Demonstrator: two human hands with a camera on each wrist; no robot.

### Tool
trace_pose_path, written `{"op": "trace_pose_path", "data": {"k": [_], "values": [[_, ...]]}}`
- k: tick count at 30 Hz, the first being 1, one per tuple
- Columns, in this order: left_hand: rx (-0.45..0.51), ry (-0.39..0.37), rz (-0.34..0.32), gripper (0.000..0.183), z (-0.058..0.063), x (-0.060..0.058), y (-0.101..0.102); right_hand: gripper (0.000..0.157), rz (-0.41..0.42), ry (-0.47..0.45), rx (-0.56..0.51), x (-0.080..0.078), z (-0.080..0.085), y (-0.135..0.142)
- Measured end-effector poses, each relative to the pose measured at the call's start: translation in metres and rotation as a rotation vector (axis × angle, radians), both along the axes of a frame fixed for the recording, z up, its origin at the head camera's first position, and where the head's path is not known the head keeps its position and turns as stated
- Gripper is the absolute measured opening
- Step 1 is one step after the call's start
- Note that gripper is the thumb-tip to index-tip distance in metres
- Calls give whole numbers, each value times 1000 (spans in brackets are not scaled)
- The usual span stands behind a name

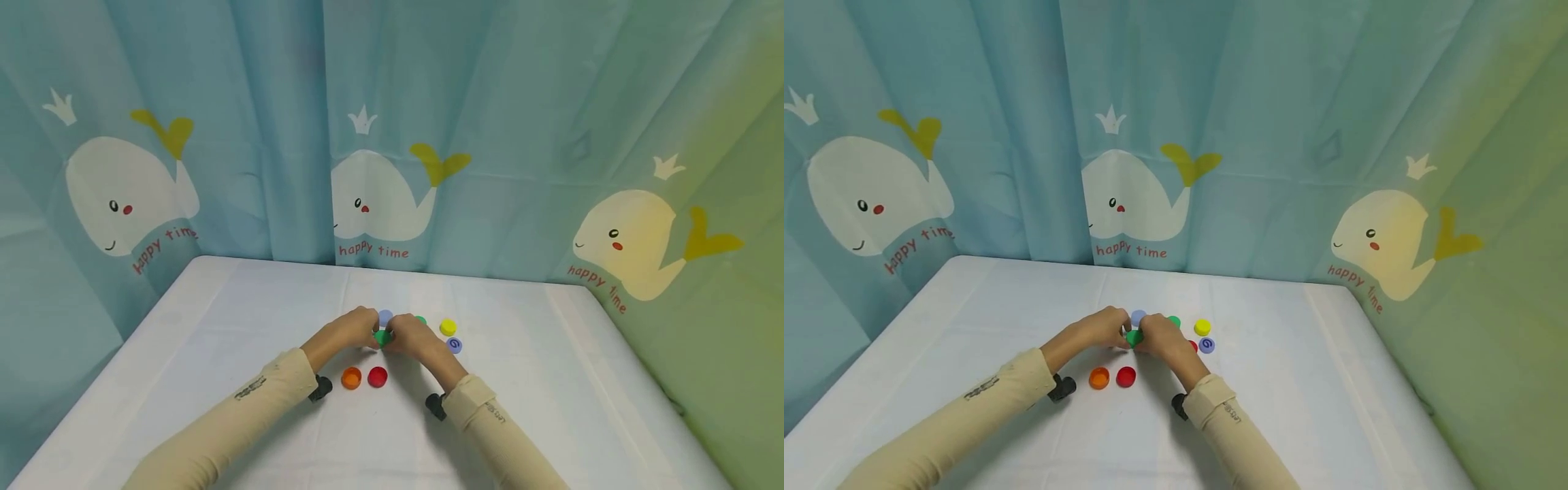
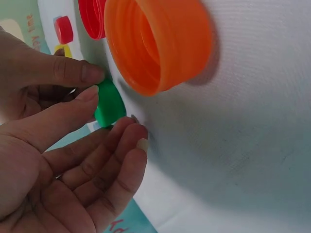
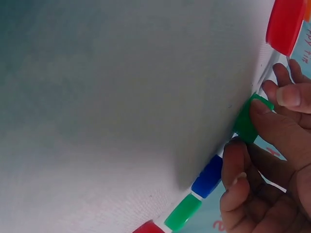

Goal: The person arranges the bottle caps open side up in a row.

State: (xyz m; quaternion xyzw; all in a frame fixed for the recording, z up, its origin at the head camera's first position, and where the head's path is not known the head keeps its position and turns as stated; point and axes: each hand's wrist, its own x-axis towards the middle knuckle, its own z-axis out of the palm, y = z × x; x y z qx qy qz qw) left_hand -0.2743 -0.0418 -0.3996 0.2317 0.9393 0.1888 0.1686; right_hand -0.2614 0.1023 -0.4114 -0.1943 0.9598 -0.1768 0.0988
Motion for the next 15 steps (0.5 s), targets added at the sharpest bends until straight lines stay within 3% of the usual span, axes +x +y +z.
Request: {"op": "trace_pose_path", "data": {"k": [11,15], "values": [[62,-94,37,31,3,1,-6,26,25,36,7,0,2,1],[112,-133,16,33,5,2,-10,25,34,46,-25,1,4,4]]}}
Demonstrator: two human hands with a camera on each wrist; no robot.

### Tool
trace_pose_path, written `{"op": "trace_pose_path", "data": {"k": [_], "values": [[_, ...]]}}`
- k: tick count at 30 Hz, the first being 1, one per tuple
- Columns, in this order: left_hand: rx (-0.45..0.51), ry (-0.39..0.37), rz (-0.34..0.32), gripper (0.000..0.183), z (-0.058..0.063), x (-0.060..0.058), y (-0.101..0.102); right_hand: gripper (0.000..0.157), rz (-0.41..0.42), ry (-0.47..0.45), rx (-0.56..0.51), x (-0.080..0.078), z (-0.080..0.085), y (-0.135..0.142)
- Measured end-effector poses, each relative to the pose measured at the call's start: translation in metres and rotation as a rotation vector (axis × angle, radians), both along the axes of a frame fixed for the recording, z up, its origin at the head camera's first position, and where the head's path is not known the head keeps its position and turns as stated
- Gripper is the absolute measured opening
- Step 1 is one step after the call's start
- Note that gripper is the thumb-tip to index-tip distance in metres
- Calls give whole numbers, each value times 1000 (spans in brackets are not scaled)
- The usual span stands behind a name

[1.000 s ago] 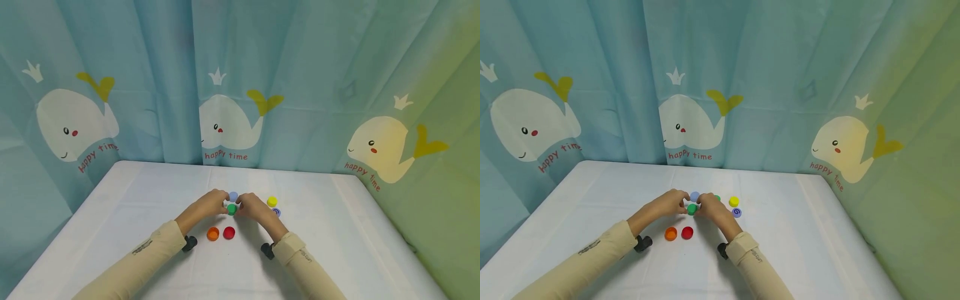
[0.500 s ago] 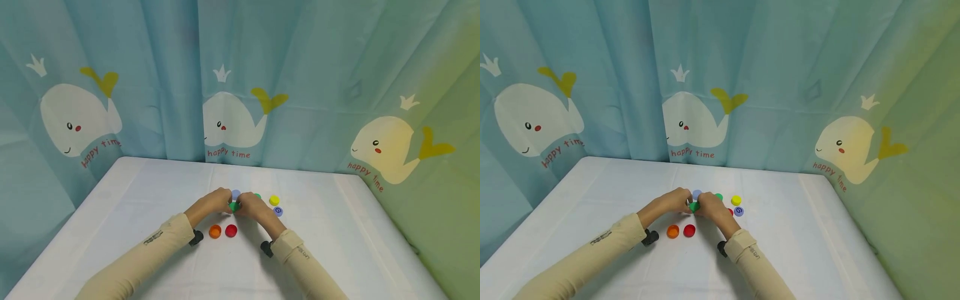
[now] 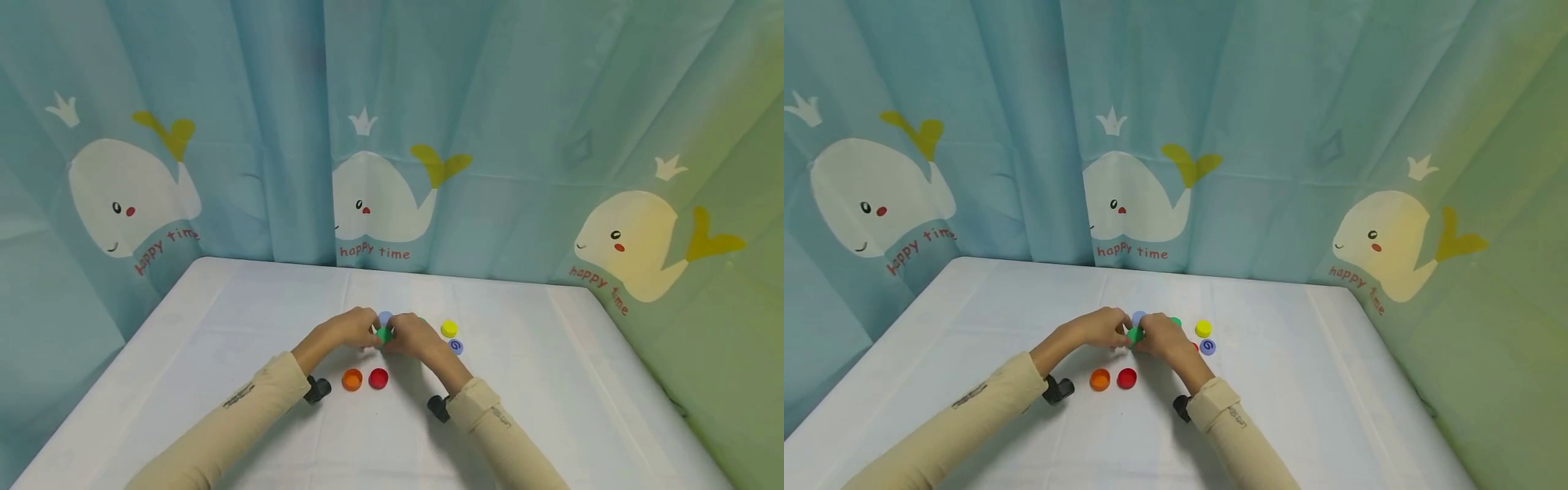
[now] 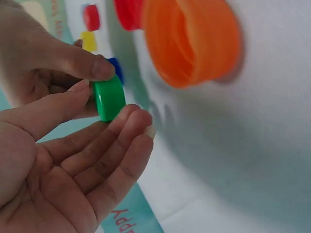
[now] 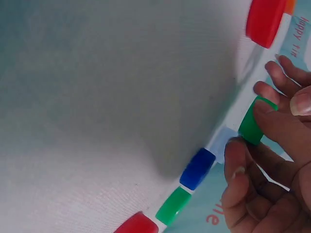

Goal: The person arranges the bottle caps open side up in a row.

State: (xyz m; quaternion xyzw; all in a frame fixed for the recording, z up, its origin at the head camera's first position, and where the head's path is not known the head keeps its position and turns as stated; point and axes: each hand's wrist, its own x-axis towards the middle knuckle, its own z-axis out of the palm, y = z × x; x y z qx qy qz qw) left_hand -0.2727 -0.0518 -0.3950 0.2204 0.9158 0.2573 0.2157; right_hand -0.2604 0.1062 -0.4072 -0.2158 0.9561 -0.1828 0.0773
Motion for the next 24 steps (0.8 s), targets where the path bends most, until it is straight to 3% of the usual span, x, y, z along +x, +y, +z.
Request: {"op": "trace_pose_path", "data": {"k": [5,11,15,24], "values": [[109,7,6,27,2,8,-1,23,26,2,-124,9,4,11],[274,32,3,24,6,21,4,25,-4,-15,-209,20,13,23],[333,76,34,20,7,25,6,28,6,-24,-258,23,18,26],[435,135,10,29,1,33,1,26,16,-45,-373,28,23,34]]}}
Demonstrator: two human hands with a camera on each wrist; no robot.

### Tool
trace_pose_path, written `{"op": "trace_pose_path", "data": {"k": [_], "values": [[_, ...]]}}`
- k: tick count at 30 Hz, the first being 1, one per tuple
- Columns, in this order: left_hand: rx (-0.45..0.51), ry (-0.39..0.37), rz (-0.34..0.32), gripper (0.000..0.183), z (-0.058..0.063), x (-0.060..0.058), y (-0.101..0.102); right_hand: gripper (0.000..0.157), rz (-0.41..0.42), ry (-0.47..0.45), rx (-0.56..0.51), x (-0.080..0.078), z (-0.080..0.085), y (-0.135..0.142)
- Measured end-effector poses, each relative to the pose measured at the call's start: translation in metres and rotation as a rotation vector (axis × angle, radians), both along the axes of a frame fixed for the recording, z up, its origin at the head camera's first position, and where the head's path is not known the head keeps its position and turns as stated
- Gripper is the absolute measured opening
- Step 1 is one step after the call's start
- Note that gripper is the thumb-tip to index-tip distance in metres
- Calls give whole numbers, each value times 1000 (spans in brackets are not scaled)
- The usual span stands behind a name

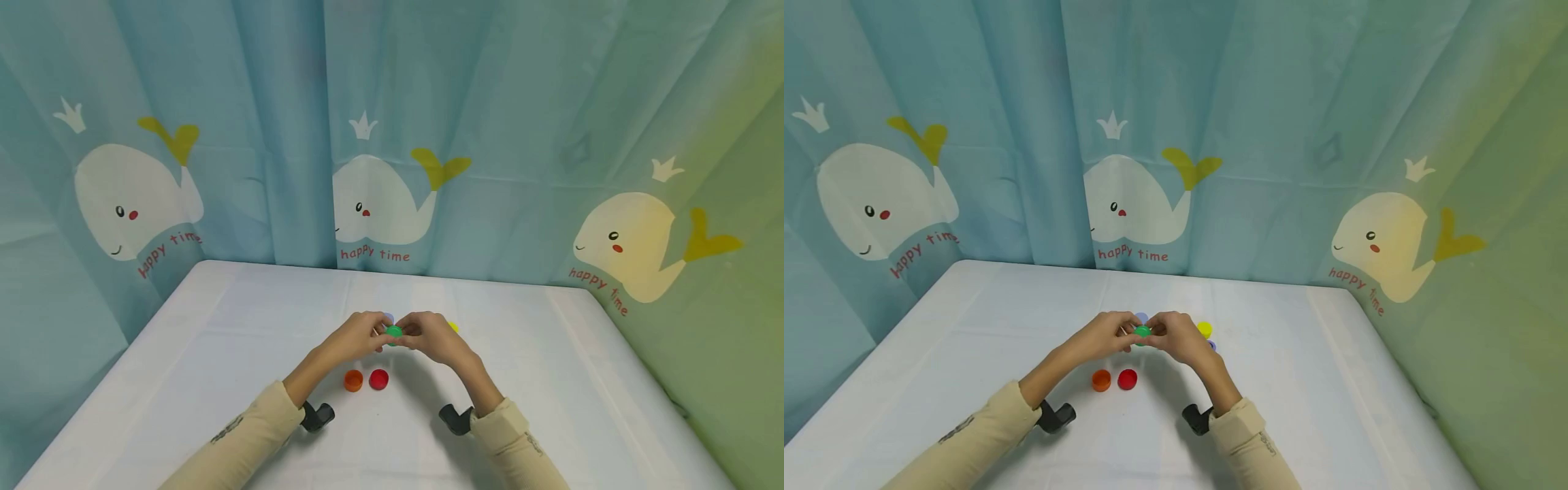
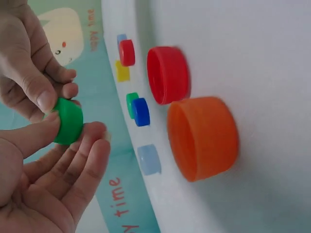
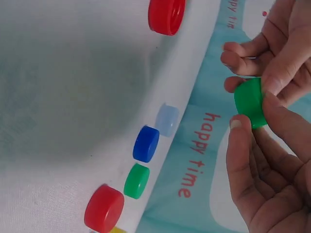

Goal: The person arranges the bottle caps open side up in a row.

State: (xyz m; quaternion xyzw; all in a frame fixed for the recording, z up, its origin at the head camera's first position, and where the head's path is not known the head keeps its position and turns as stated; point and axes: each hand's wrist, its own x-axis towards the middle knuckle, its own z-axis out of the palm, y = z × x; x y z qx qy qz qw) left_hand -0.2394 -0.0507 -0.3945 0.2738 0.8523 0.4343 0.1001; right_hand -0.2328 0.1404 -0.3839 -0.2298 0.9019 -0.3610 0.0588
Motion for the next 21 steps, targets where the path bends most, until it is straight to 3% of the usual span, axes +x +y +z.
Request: {"op": "trace_pose_path", "data": {"k": [9,17,21], "values": [[74,45,-21,16,-2,7,2,15,28,-10,-126,4,1,18],[161,74,7,18,-5,11,5,15,32,14,-143,8,0,21],[157,108,44,13,-6,13,6,16,35,27,-128,8,0,22]]}}
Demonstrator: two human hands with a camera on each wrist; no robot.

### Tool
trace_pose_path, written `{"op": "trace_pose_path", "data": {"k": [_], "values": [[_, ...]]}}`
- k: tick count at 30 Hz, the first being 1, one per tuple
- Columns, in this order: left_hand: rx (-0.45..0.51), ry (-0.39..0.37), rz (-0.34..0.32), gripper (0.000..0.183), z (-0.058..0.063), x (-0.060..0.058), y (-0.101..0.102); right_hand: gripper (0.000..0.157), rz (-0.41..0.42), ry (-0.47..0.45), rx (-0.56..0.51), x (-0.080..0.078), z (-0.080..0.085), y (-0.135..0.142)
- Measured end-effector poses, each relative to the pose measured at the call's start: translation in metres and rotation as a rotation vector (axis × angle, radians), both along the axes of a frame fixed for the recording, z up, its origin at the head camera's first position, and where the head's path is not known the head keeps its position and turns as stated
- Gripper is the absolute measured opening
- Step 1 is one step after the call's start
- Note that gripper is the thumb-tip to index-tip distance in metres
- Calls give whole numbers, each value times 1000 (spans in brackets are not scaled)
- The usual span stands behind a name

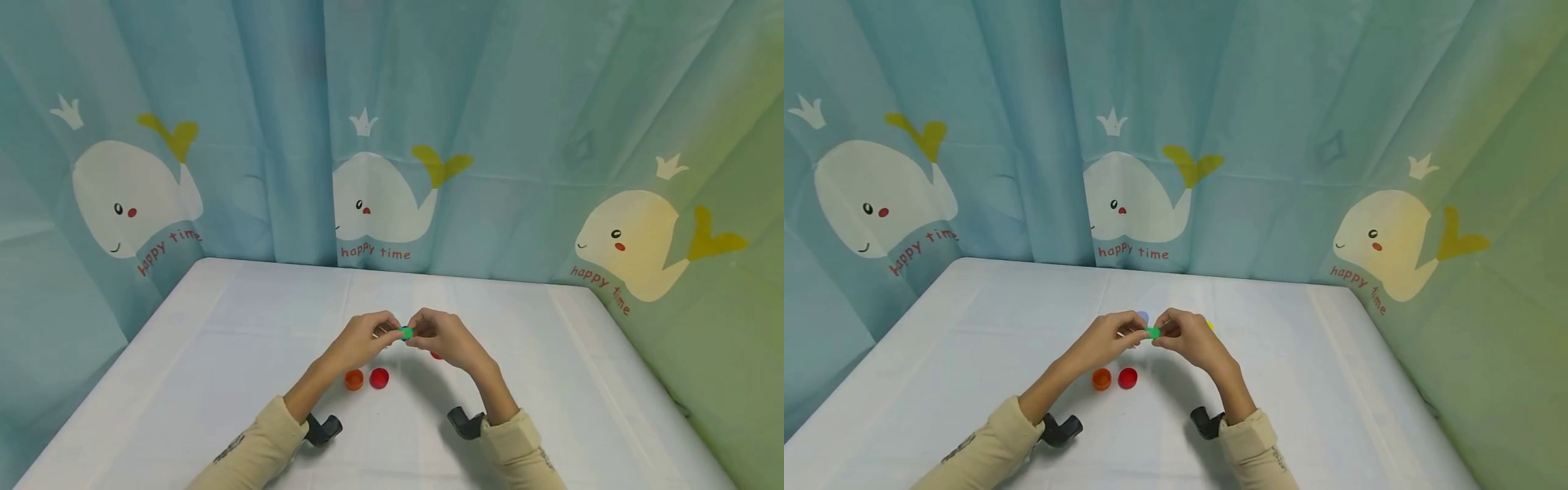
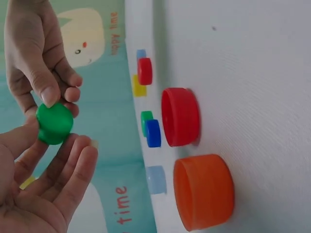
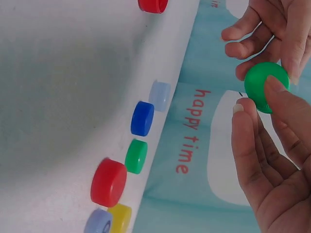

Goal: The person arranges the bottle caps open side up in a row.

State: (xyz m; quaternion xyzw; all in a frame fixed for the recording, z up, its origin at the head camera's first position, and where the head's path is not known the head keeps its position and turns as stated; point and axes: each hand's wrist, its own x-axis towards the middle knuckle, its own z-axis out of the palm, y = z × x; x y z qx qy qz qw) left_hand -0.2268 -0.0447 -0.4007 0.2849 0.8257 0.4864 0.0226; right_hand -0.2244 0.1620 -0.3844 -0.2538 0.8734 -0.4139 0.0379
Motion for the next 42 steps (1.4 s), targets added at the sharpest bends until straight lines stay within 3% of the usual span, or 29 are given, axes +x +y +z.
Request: {"op": "trace_pose_path", "data": {"k": [4,11,20,31,42], "values": [[-4,25,24,9,0,2,1,18,7,13,35,2,1,1],[41,62,-4,8,-6,5,0,25,29,-31,48,5,3,2],[34,38,-28,16,-18,7,0,38,61,-40,130,6,2,3],[-100,-11,-133,23,-19,3,-2,26,74,-72,270,3,-10,-1],[-243,-84,-149,33,-21,5,-4,28,83,-69,372,4,-20,-14]]}}
